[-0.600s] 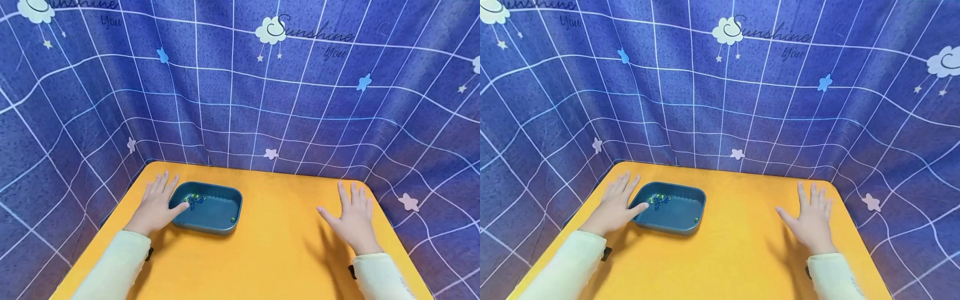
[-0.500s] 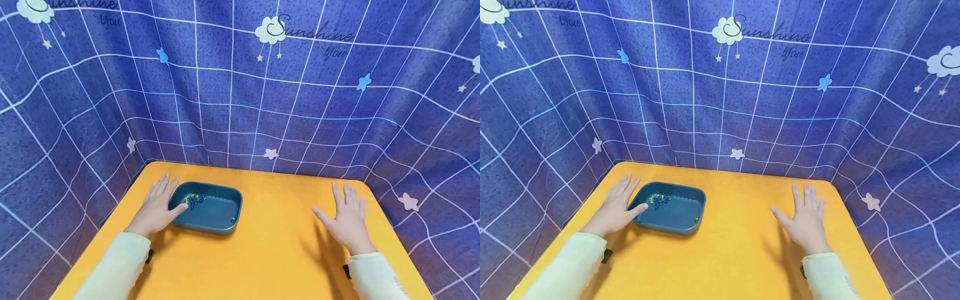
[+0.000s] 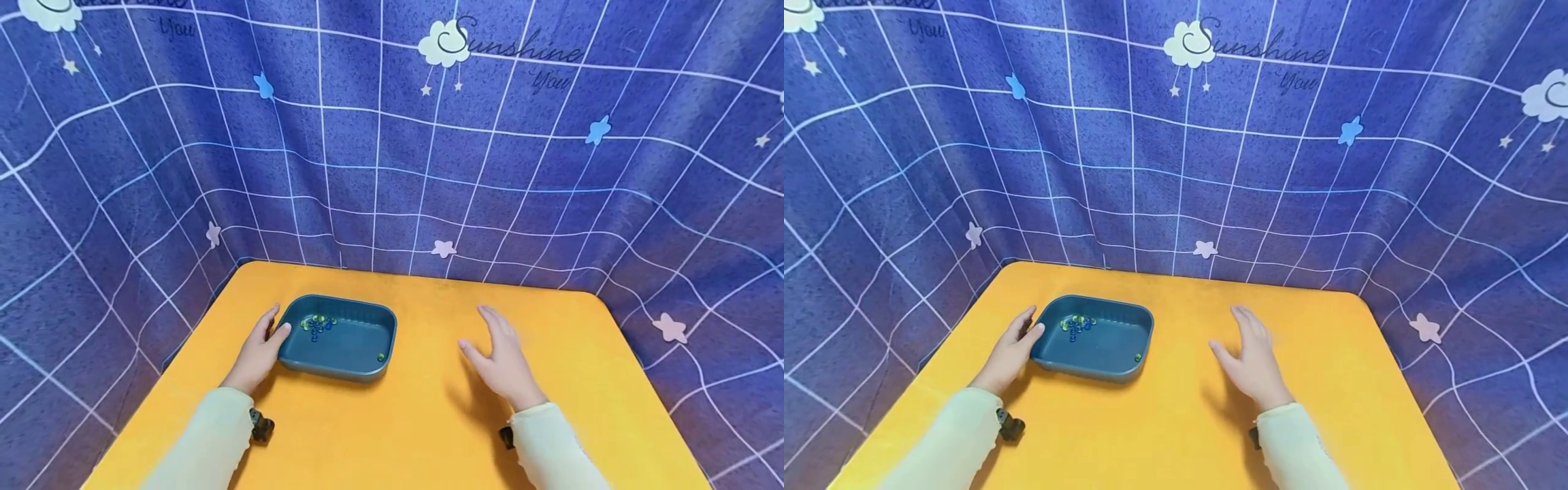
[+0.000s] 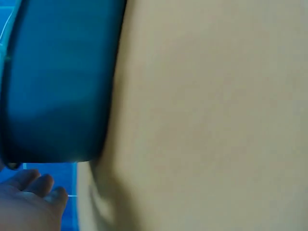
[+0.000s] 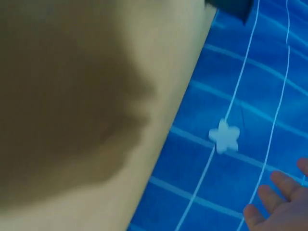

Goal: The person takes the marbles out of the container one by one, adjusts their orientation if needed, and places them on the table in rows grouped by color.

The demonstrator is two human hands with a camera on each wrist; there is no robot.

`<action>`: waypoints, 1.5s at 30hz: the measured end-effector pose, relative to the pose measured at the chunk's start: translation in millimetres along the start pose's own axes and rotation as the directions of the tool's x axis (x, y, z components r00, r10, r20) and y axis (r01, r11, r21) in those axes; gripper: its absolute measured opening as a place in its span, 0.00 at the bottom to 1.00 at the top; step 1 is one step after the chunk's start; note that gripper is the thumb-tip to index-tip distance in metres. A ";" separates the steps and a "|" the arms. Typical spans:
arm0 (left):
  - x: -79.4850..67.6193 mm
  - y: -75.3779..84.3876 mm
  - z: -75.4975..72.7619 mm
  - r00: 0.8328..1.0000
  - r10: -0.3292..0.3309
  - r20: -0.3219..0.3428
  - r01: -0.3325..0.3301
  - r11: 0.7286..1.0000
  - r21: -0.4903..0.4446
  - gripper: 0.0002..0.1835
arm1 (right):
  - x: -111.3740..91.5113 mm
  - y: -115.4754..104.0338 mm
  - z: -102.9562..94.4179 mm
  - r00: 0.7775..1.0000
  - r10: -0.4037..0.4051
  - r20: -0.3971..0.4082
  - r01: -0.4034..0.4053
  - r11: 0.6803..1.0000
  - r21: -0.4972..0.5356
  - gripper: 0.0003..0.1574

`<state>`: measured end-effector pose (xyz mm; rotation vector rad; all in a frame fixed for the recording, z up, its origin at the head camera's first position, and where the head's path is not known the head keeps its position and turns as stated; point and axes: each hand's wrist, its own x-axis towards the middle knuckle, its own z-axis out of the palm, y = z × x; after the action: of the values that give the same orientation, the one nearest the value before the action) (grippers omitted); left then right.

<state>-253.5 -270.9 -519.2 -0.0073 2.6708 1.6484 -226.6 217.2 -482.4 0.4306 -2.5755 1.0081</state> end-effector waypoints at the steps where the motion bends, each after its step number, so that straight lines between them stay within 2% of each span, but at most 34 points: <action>1: 0.3 -2.7 2.0 1.000 -0.012 -0.011 0.012 0.999 -0.038 0.42 | 1.5 -3.4 5.7 1.000 0.001 0.018 -0.001 1.000 0.020 0.50; 5: 0.4 -10.8 7.2 0.998 -0.036 -0.045 0.029 0.989 -0.147 0.37 | 8.8 -16.7 25.7 0.997 -0.005 0.080 -0.002 0.997 0.081 0.48; 10: -1.7 -14.7 12.4 0.996 -0.070 -0.061 0.053 0.966 -0.252 0.31 | 18.5 -33.1 43.3 0.993 0.008 0.118 -0.024 0.990 0.142 0.45; 15: -3.5 -16.4 17.5 0.994 -0.078 -0.081 0.046 0.938 -0.344 0.28 | 29.7 -46.6 61.1 0.989 0.012 0.145 -0.032 0.990 0.140 0.42; 21: -5.5 -22.8 22.7 0.994 -0.068 -0.086 0.022 0.888 -0.459 0.27 | 40.7 -57.9 80.1 0.983 -0.004 0.181 -0.022 0.990 0.140 0.39; 25: -5.6 -24.5 24.1 0.995 -0.061 -0.083 0.012 0.871 -0.491 0.26 | 48.6 -64.8 88.3 0.981 0.001 0.195 -0.033 0.986 0.162 0.37; 31: -3.0 -27.3 26.1 0.994 -0.079 -0.078 0.031 0.873 -0.486 0.25 | 60.2 -70.4 98.0 0.973 0.001 0.232 -0.050 0.978 0.202 0.31; 40: -3.8 -23.3 29.5 0.986 -0.124 -0.115 0.069 0.915 -0.397 0.25 | 69.1 -77.6 108.7 0.956 0.011 0.294 -0.057 0.988 0.146 0.32; 45: -3.5 -20.7 29.8 0.982 -0.145 -0.123 0.086 0.916 -0.391 0.26 | 77.1 -87.0 112.2 0.950 -0.011 0.312 -0.035 0.989 0.141 0.32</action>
<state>-249.8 -253.5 -551.1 -0.2956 2.3334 2.1763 -283.9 66.2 -476.2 0.6615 -2.7912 1.2246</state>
